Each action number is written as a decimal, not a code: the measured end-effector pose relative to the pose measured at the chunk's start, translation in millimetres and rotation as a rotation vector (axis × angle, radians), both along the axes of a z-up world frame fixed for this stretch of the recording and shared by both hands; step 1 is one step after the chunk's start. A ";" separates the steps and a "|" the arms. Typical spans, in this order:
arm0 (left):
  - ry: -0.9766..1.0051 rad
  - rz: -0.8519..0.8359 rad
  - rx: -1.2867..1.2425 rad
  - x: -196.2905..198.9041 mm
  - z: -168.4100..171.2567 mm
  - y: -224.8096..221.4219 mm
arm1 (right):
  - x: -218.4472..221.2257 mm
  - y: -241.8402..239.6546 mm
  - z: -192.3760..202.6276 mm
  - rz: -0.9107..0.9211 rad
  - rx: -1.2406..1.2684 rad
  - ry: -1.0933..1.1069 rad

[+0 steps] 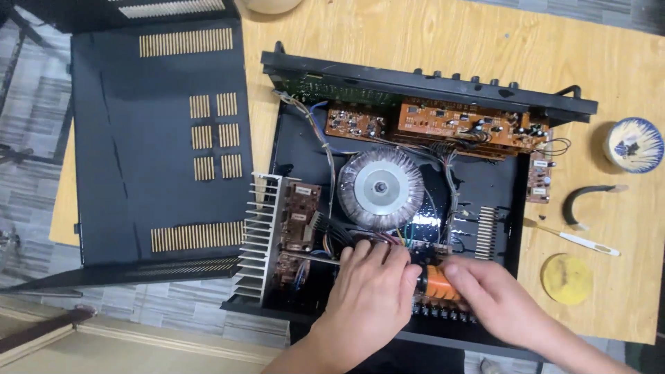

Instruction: Disassembling an electronic amplifier by removing internal screws and components using a screwdriver

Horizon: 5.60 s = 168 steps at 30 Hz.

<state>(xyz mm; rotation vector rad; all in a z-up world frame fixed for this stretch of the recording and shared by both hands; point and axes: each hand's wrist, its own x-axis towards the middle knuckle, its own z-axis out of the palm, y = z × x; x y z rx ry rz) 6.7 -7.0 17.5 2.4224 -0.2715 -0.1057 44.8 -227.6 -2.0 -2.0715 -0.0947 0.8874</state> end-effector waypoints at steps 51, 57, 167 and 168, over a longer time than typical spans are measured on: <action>0.177 0.077 0.321 -7.2 -70.7 -20.6 | 199.1 -270.8 -24.8 -0.191 -0.896 -0.769; 0.049 0.101 0.219 -11.4 -82.6 -13.6 | 220.0 -279.4 -75.5 -0.042 -1.091 -0.881; -0.551 0.059 -0.663 98.9 50.5 -5.3 | 69.8 70.3 65.1 -0.417 0.493 -1.192; -0.550 0.058 -0.641 98.2 50.6 -4.7 | 69.0 70.4 64.5 -0.418 0.482 -1.187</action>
